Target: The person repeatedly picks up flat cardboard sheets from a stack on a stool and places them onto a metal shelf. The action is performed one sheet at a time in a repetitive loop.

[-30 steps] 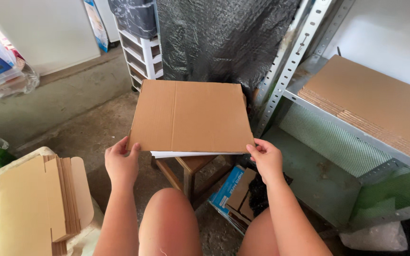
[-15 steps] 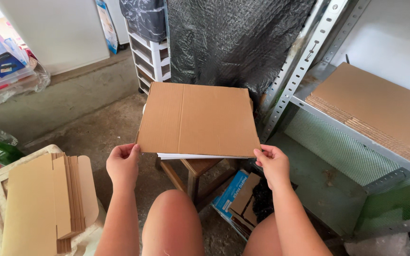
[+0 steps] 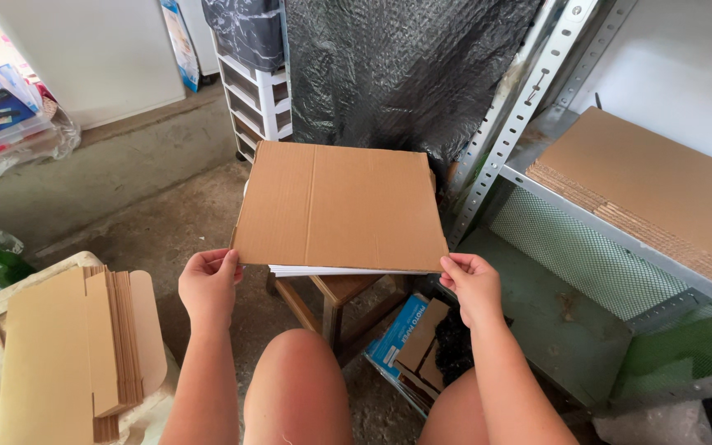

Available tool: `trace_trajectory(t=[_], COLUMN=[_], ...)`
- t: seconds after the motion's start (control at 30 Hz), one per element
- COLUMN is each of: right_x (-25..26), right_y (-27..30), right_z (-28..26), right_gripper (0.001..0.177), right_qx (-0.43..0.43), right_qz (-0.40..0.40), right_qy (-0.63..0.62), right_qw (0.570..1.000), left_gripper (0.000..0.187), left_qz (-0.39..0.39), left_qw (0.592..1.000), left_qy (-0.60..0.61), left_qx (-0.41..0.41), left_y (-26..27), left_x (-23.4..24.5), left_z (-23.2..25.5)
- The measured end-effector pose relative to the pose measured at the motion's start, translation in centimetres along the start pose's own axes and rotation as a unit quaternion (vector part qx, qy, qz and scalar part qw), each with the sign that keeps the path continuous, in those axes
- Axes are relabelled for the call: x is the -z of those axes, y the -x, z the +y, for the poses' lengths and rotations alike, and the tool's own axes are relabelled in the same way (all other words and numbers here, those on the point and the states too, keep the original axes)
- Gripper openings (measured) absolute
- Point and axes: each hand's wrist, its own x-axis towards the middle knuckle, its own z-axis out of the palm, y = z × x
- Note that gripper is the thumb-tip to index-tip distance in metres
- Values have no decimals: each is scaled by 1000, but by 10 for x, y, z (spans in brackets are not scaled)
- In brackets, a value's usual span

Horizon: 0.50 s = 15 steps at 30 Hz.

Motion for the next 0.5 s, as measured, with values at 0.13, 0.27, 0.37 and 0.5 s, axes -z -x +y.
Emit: trace_trajectory(t=[0.13,0.27,0.37,0.5], right_x=[0,2,3,6], right_y=[3,3,10,9], right_z=[-4,-2,-7,-2], right_gripper=[31,30,30,30], right_qx=[-3,-17,-21,-27], right_qz=[3,7,10,9], right_qy=[-8,-14,-17,-32], right_qw=[1000,1000,1000,999], left_gripper=[19,17,17,19], left_qz=[-2,-4,-3,4], left_qw=[1000,1000,1000,999], left_qy=[7,18,23,34], left_qx=[3,7,11,28], left_y=[0,2,-2,-4], left_x=[1,2,2,4], left_z=[2,4,-4,-8])
